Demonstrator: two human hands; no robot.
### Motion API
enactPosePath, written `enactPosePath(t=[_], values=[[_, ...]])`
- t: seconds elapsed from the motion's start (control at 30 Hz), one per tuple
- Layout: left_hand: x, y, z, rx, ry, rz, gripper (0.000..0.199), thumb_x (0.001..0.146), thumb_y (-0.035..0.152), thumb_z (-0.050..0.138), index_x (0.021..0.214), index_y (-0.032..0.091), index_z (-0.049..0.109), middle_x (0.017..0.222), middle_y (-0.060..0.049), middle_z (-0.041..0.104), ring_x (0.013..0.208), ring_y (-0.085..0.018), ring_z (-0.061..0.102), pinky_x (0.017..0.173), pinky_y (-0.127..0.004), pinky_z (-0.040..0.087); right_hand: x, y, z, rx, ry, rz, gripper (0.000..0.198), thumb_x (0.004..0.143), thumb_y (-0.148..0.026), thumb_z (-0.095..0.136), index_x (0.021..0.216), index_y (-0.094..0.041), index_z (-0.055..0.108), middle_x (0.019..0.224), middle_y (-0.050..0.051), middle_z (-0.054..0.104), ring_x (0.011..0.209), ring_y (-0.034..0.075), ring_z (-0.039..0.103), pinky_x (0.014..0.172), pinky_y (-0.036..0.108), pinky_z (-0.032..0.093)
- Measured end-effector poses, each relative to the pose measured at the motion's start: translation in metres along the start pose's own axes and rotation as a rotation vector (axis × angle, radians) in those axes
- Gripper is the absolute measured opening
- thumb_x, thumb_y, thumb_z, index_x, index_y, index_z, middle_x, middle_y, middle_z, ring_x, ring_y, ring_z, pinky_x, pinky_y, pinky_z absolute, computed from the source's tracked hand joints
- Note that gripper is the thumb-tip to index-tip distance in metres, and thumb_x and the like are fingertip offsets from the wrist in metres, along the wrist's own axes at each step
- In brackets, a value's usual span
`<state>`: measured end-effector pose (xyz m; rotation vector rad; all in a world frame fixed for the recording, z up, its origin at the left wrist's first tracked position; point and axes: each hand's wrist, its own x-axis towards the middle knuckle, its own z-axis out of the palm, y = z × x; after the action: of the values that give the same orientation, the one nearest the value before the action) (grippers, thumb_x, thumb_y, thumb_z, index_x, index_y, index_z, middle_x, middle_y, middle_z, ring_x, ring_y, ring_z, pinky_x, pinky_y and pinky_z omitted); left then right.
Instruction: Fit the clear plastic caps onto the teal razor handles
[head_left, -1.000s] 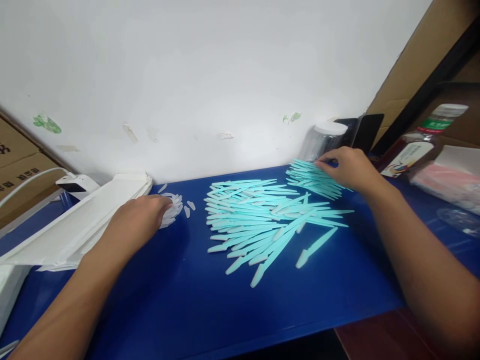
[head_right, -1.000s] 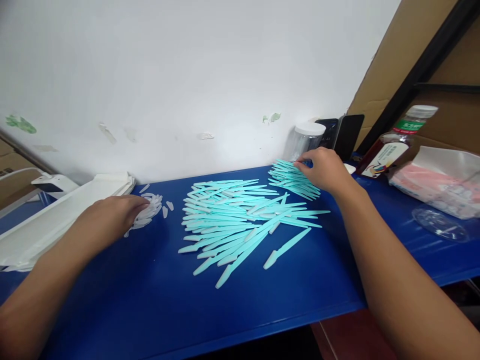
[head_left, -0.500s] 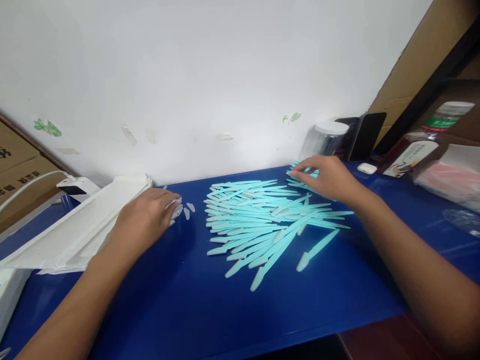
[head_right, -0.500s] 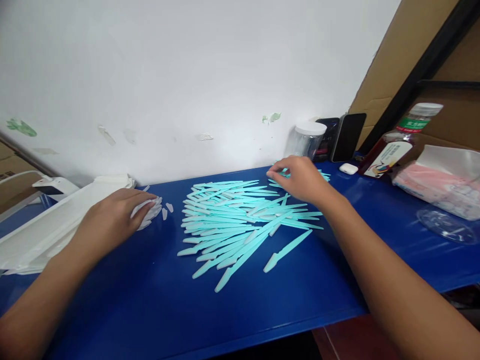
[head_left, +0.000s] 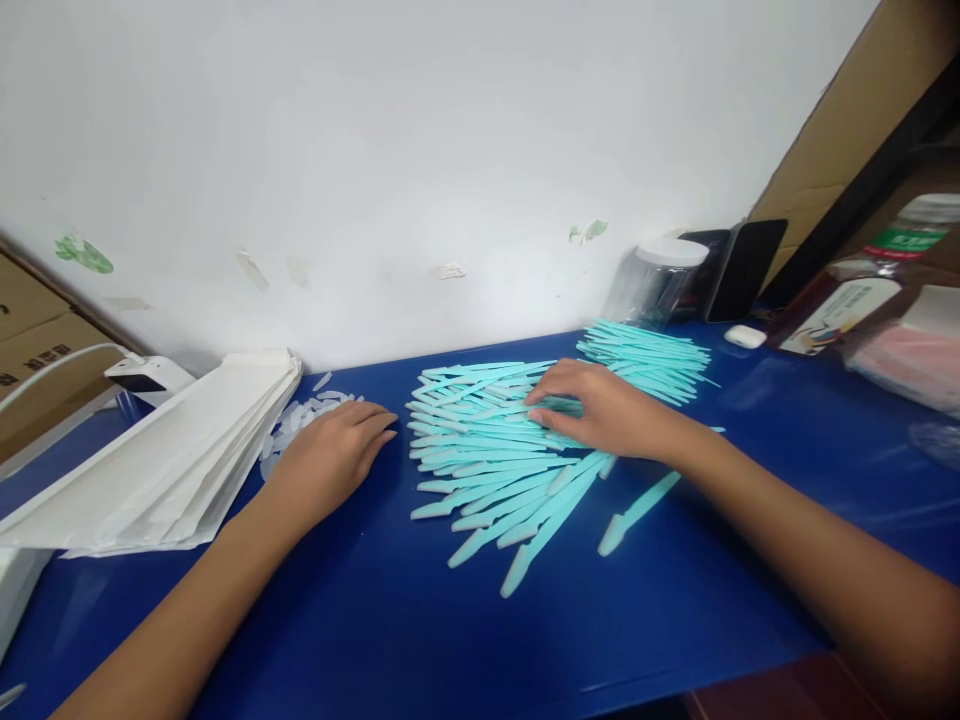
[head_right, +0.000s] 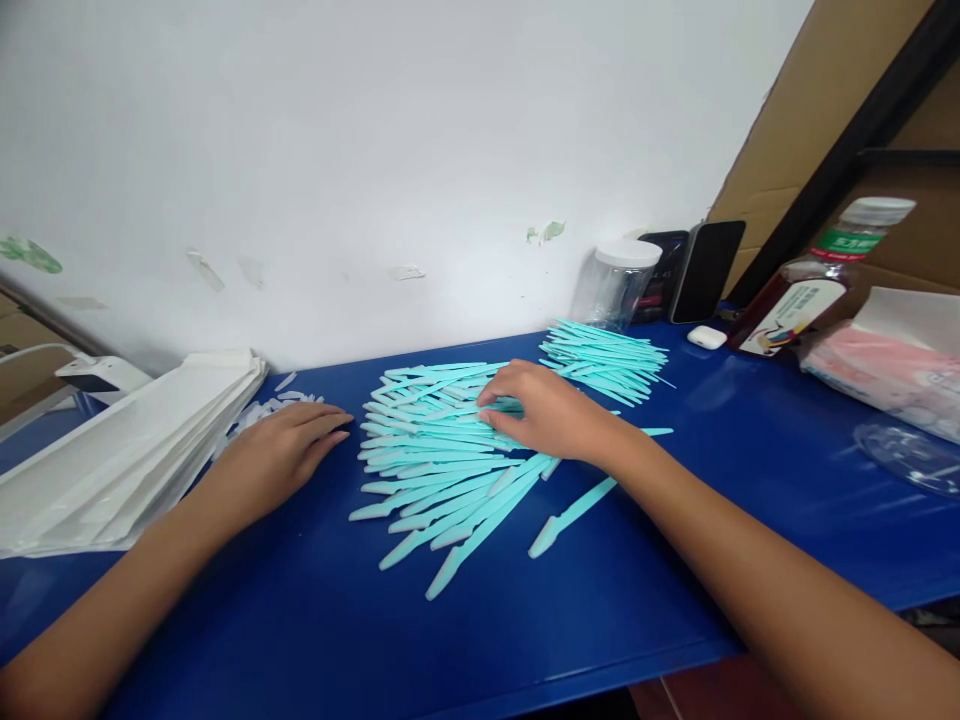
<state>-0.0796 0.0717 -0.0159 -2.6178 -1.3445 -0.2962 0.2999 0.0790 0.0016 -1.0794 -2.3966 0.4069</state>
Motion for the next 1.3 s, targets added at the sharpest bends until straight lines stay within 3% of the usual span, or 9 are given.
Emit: enactPosePath(t=[0.1, 0.23, 0.37, 0.5, 0.7, 0.9, 1.13, 1.3], values=[[0.003, -0.008, -0.001, 0.087, 0.026, -0.023, 0.037, 0.108, 0.033, 0.042, 0.112, 0.02, 0.077, 0.112, -0.014, 0.077, 0.104, -0.032, 0.072, 0.092, -0.049, 0.059, -0.001, 0.002, -0.002, -0.027, 0.007, 0.007, 0.024, 0.102, -0.038, 0.062, 0.107, -0.023, 0.081, 0.099, 0.009, 0.079, 0.097, 0.029, 0.069, 0.082, 0.043, 0.053], [0.003, -0.011, -0.001, 0.129, 0.032, -0.055, 0.038, 0.107, 0.026, 0.039, 0.116, 0.019, 0.075, 0.107, -0.015, 0.075, 0.105, -0.034, 0.069, 0.092, -0.052, 0.057, -0.003, 0.003, -0.003, -0.026, 0.019, 0.016, 0.025, 0.103, -0.039, 0.063, 0.112, -0.023, 0.08, 0.105, 0.011, 0.078, 0.103, 0.03, 0.068, 0.084, 0.043, 0.052], [0.004, 0.005, 0.002, -0.05, 0.137, -0.043, 0.035, 0.109, 0.031, 0.046, 0.132, 0.017, 0.068, 0.119, -0.014, 0.073, 0.115, -0.032, 0.067, 0.105, -0.053, 0.054, -0.004, -0.001, -0.002, 0.012, -0.029, 0.024, 0.038, 0.098, -0.047, 0.071, 0.126, -0.023, 0.076, 0.123, 0.013, 0.074, 0.121, 0.033, 0.064, 0.094, 0.046, 0.054], [0.005, 0.025, 0.008, -0.236, 0.156, 0.052, 0.031, 0.111, 0.033, 0.05, 0.134, 0.02, 0.066, 0.13, -0.012, 0.071, 0.123, -0.027, 0.065, 0.109, -0.046, 0.053, -0.003, -0.003, 0.009, 0.012, -0.065, -0.012, 0.043, 0.095, -0.046, 0.076, 0.131, -0.022, 0.075, 0.13, 0.014, 0.071, 0.128, 0.035, 0.06, 0.099, 0.049, 0.055], [0.005, 0.031, 0.01, -0.29, 0.118, 0.071, 0.023, 0.111, 0.03, 0.049, 0.115, 0.021, 0.069, 0.12, -0.01, 0.072, 0.114, -0.026, 0.066, 0.104, -0.044, 0.055, 0.0, -0.008, 0.022, -0.002, -0.036, -0.073, 0.024, 0.101, -0.034, 0.071, 0.119, -0.019, 0.077, 0.11, 0.012, 0.076, 0.109, 0.03, 0.068, 0.09, 0.044, 0.057], [0.004, 0.032, 0.007, -0.349, 0.084, 0.057, 0.022, 0.111, 0.031, 0.049, 0.124, 0.023, 0.064, 0.122, -0.01, 0.07, 0.117, -0.027, 0.065, 0.101, -0.042, 0.055, 0.002, -0.01, 0.025, -0.026, -0.005, -0.111, 0.021, 0.106, -0.026, 0.062, 0.115, -0.019, 0.079, 0.105, 0.012, 0.075, 0.095, 0.026, 0.07, 0.08, 0.039, 0.056], [0.003, 0.035, 0.006, -0.357, 0.089, 0.054, 0.027, 0.11, 0.039, 0.055, 0.128, 0.023, 0.066, 0.116, -0.009, 0.071, 0.111, -0.027, 0.065, 0.095, -0.042, 0.055, 0.0, -0.006, 0.024, -0.017, -0.003, -0.143, 0.023, 0.107, -0.028, 0.06, 0.113, -0.018, 0.079, 0.103, 0.012, 0.075, 0.094, 0.026, 0.069, 0.079, 0.039, 0.055], [0.003, 0.045, -0.003, -0.392, 0.189, 0.031, 0.033, 0.109, 0.039, 0.058, 0.137, 0.023, 0.062, 0.122, -0.01, 0.071, 0.116, -0.027, 0.065, 0.1, -0.043, 0.055, 0.0, -0.011, 0.02, 0.003, 0.04, -0.168, 0.025, 0.109, -0.031, 0.057, 0.112, -0.018, 0.078, 0.108, 0.013, 0.074, 0.096, 0.025, 0.069, 0.081, 0.038, 0.056]])
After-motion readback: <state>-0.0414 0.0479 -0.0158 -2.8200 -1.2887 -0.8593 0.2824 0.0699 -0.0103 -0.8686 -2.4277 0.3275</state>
